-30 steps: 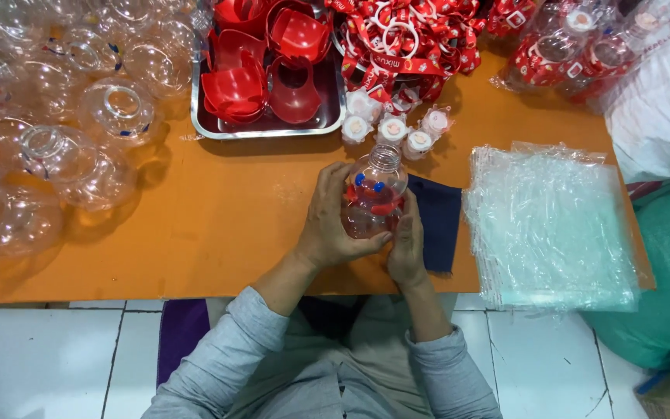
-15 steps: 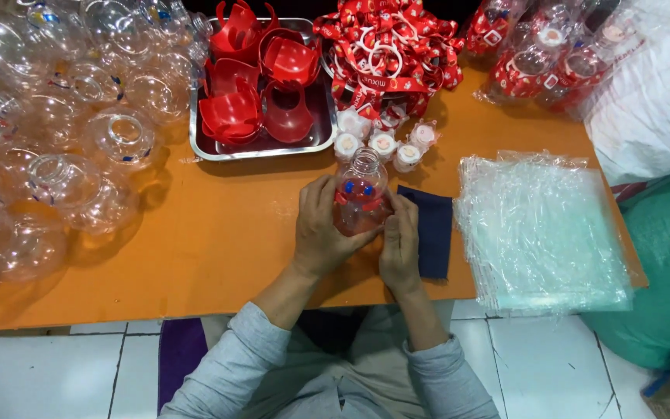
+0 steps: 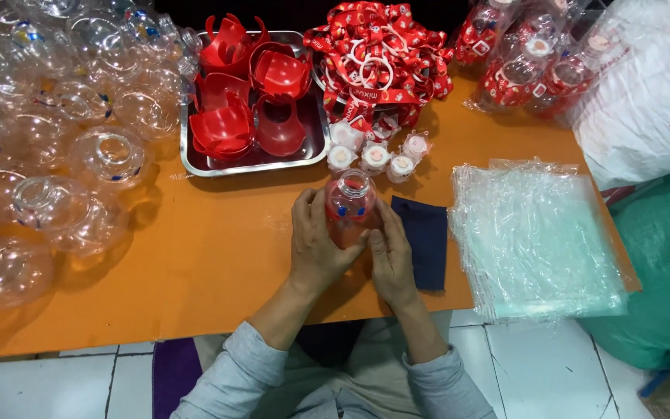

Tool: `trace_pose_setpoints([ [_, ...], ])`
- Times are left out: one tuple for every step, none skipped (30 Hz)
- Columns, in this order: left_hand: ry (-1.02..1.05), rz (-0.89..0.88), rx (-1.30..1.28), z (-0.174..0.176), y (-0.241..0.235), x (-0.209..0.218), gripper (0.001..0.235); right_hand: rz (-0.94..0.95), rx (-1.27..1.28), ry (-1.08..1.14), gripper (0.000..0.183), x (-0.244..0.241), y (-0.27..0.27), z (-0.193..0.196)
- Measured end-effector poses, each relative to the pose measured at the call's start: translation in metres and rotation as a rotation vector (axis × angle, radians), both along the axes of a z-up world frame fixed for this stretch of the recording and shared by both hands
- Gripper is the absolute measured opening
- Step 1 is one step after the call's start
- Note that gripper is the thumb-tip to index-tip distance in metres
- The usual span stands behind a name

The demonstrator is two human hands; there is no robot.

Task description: Attaching a red lanyard to a clear plastic bottle with a red base on an assembly table.

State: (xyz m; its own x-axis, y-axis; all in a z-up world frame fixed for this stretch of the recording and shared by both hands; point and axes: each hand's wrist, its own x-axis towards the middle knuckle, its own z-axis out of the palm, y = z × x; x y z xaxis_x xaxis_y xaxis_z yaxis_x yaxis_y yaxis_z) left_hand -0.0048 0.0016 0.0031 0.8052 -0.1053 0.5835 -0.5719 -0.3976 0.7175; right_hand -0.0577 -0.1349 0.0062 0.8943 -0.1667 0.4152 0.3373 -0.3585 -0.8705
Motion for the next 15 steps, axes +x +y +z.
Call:
trace_pose_setpoints([
  [-0.002,-0.002,-0.001,-0.003,0.0,0.003,0.091,-0.002,-0.001,-0.002,0.061,0.001,-0.001,-0.003],
  [-0.029,0.03,0.001,-0.006,0.0,0.005,0.091,-0.006,-0.006,-0.005,0.059,0.001,-0.002,-0.006],
  [-0.053,0.064,0.005,-0.009,0.0,0.006,0.09,-0.007,-0.009,-0.004,0.056,0.001,-0.002,-0.009],
  [-0.053,0.065,0.005,-0.009,0.0,0.006,0.09,-0.006,-0.01,-0.004,0.056,-0.001,-0.002,-0.008],
  [-0.053,0.075,0.001,-0.008,0.001,0.006,0.09,-0.005,0.0,0.012,0.055,0.0,-0.002,-0.007],
  [-0.053,0.085,-0.003,-0.008,0.001,0.007,0.09,-0.004,0.009,0.028,0.054,0.0,-0.002,-0.006],
  [-0.052,0.089,-0.006,-0.011,0.001,0.007,0.09,0.001,0.006,0.028,0.054,0.0,-0.001,-0.005],
  [-0.051,0.099,-0.01,-0.013,0.001,0.008,0.092,0.002,0.015,0.04,0.053,0.0,0.0,-0.005],
  [-0.051,0.102,-0.014,-0.015,0.0,0.01,0.093,-0.004,0.023,0.05,0.052,0.0,0.0,-0.004],
  [-0.052,0.1,-0.017,-0.012,0.0,0.009,0.093,-0.007,0.02,0.048,0.052,-0.001,0.001,-0.002],
  [-0.05,0.104,-0.026,-0.009,0.001,0.008,0.095,-0.011,0.032,0.056,0.051,-0.001,0.003,0.0],
  [-0.048,0.108,-0.036,-0.005,0.001,0.007,0.097,-0.015,0.045,0.064,0.05,-0.001,0.004,0.002],
  [-0.049,0.108,-0.036,-0.004,0.001,0.007,0.097,-0.015,0.044,0.063,0.05,0.0,0.003,0.0],
  [-0.047,0.107,-0.047,-0.003,0.001,0.007,0.102,-0.017,0.051,0.069,0.049,0.001,0.003,-0.001],
  [-0.042,0.104,-0.056,-0.003,0.001,0.007,0.106,-0.022,0.058,0.076,0.048,0.001,0.003,-0.003],
])
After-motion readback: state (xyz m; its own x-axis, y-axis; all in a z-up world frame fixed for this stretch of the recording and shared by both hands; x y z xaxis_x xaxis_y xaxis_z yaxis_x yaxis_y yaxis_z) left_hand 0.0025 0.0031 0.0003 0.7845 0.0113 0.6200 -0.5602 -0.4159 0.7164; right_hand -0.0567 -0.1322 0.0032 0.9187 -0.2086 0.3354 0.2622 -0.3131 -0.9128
